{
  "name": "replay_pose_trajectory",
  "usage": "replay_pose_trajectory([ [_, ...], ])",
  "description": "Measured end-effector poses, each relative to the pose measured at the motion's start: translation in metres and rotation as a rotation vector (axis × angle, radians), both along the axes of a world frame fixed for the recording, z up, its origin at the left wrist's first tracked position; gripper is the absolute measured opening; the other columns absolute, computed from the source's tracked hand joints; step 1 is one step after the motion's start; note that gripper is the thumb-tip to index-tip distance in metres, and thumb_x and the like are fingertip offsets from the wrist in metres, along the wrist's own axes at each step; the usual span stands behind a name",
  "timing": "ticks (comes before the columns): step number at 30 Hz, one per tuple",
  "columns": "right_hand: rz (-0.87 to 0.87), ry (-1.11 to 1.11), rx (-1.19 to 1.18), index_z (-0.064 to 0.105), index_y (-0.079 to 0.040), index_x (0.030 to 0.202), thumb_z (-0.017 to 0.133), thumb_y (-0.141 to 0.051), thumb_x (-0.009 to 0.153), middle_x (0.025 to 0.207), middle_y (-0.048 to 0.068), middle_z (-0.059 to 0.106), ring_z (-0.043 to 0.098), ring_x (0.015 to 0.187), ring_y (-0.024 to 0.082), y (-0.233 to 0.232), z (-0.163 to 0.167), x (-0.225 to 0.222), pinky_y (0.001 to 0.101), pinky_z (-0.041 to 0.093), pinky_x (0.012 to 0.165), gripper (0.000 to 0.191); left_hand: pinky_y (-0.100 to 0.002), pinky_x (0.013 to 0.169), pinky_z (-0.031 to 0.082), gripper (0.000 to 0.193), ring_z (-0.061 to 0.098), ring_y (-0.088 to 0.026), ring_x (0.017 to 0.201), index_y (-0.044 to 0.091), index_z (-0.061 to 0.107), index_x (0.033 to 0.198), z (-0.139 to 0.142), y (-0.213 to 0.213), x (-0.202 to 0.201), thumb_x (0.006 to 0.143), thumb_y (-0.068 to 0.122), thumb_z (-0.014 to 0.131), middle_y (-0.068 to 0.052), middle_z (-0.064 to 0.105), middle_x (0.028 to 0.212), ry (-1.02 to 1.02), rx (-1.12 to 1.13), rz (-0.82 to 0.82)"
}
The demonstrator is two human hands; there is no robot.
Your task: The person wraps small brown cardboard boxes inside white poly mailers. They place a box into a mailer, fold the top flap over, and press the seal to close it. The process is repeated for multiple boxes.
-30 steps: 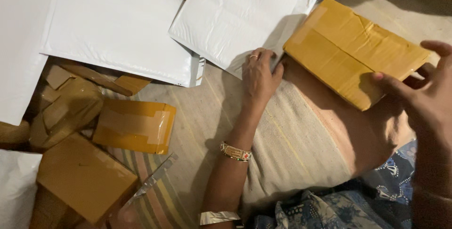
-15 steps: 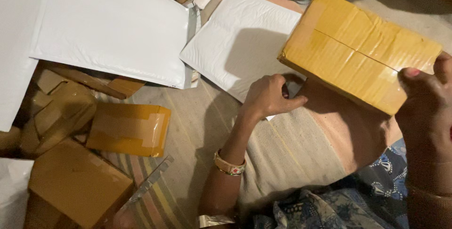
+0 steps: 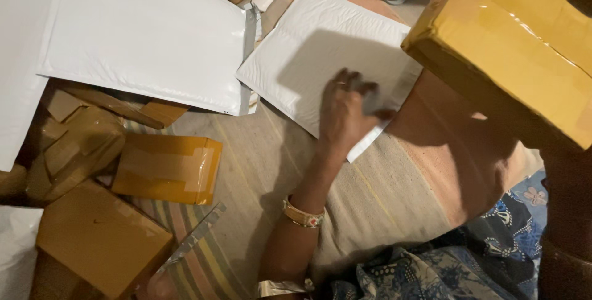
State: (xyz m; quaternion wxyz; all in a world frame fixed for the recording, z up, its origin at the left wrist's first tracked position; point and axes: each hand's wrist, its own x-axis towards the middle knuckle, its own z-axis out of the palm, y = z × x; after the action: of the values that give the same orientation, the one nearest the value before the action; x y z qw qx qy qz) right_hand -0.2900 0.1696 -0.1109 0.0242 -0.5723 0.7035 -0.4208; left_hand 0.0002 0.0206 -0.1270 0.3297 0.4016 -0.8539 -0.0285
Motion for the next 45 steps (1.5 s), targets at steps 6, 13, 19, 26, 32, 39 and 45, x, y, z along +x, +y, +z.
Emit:
replay_pose_trajectory([
  [6,-0.028,0.096,0.031,0.058,0.006,0.109,0.039,-0.020,0.124,0.107,0.023,0.068,0.072,0.096,0.026,0.001,-0.017,-0.011,0.0351,0.059,0.081,0.036,-0.036,0.079,0.060,0.041,0.072,-0.024,0.090,0.002,0.073,0.113,0.013,0.042,-0.032,0.088,0.034,0.078,-0.018,0.074,0.111,-0.312,0.443,-0.173],
  [13,0.145,-0.464,-0.043,0.055,0.004,0.119,0.042,-0.023,0.124,0.109,0.022,0.064,0.070,0.096,0.023,0.002,-0.023,-0.011,0.0380,0.058,0.089,0.030,-0.040,0.073,0.059,0.040,0.071,-0.024,0.079,0.007,0.077,0.098,0.020,0.062,-0.034,0.078,0.042,0.079,-0.009,0.078,0.086,-0.094,0.314,-0.545],
  [19,0.114,-0.790,-0.076,0.054,0.001,0.123,0.051,-0.023,0.115,0.115,0.019,0.063,0.067,0.103,0.023,0.014,-0.018,-0.007,0.0415,0.054,0.096,0.026,-0.036,0.086,0.064,0.028,0.077,-0.014,0.092,0.017,0.071,0.113,0.021,0.021,0.006,0.095,0.038,0.066,-0.001,0.078,0.103,0.205,0.594,-0.365],
  [26,0.081,-0.797,-0.098,0.055,-0.002,0.124,0.057,-0.024,0.106,0.119,0.015,0.063,0.063,0.110,0.023,0.017,-0.016,-0.009,0.0442,0.047,0.102,0.028,-0.052,0.095,0.051,0.072,0.063,-0.033,0.116,0.012,0.061,0.128,0.027,0.009,0.011,0.065,0.034,0.086,-0.013,0.064,0.129,-0.177,0.336,-0.074],
  [32,0.084,-0.790,-0.092,0.056,-0.006,0.124,0.063,-0.025,0.098,0.122,0.012,0.063,0.059,0.116,0.024,0.019,-0.020,-0.009,0.0465,0.041,0.107,0.033,-0.049,0.097,0.056,0.072,0.060,-0.036,0.124,0.004,0.057,0.137,0.004,0.005,0.008,0.069,0.017,0.079,-0.024,0.060,0.137,-0.316,0.223,-0.053],
  [39,0.096,-0.772,-0.084,0.058,-0.010,0.124,0.069,-0.026,0.088,0.126,0.008,0.063,0.054,0.123,0.024,0.022,-0.025,-0.004,0.0492,0.034,0.113,0.041,-0.031,0.043,0.055,0.015,0.074,-0.022,0.072,0.000,0.067,0.106,-0.028,-0.003,-0.002,0.094,-0.008,0.069,-0.020,0.074,0.095,-0.147,0.007,0.093],
  [45,0.097,-0.721,-0.085,0.059,-0.013,0.124,0.075,-0.027,0.080,0.130,0.005,0.062,0.050,0.129,0.025,0.027,-0.024,-0.005,0.0515,0.028,0.118,0.049,-0.029,0.044,0.051,0.009,0.069,-0.020,0.061,0.003,0.065,0.088,-0.030,-0.002,0.006,0.082,0.000,0.072,-0.013,0.070,0.074,-0.087,-0.012,0.064],
])
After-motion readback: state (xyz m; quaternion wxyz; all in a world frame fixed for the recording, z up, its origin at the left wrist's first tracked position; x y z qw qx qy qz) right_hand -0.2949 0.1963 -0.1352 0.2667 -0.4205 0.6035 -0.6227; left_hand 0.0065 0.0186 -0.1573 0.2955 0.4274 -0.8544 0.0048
